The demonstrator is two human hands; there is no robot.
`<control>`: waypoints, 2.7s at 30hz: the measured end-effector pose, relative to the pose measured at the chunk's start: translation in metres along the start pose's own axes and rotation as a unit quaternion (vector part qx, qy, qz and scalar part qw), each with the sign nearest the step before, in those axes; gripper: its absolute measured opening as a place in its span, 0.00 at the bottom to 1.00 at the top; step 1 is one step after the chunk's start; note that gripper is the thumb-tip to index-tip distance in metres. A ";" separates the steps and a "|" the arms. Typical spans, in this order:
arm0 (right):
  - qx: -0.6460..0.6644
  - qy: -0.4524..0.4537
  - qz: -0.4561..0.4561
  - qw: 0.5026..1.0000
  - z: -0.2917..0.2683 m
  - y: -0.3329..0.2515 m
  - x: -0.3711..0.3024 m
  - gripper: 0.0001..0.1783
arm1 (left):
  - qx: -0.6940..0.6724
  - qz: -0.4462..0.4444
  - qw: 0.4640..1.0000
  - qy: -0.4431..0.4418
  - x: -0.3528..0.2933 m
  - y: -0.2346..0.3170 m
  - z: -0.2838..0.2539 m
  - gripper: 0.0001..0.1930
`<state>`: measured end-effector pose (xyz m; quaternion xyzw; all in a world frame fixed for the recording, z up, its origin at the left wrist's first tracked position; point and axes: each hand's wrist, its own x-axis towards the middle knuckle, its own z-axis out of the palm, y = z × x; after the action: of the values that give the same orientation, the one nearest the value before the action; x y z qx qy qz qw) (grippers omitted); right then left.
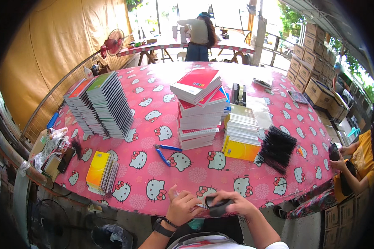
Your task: The person inserts a black spiral binding into a yellow notebook cover, then places a stack of white paper sheets inside. They repeat this process for multiple notebooks, stacking the completed units on the table.
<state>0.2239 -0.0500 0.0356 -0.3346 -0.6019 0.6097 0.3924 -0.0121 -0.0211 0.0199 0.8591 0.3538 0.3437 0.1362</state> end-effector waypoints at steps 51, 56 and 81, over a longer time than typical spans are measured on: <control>-0.078 -0.032 -0.002 0.996 0.022 0.005 0.068 0.36 | -0.391 -0.168 0.904 0.039 -0.041 -0.052 0.039 0.20; -0.033 0.021 0.075 0.996 0.015 0.012 0.067 0.37 | -0.366 -0.157 0.916 0.047 -0.037 -0.049 0.039 0.20; -0.322 0.169 -0.142 0.920 0.054 -0.022 0.056 0.14 | -0.329 -0.126 0.928 0.120 0.000 -0.008 0.014 0.09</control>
<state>0.1521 -0.0269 0.0642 -0.4520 -0.7319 0.2546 0.4419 -0.0071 -0.0153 0.0054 0.6668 0.3398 0.5210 0.4105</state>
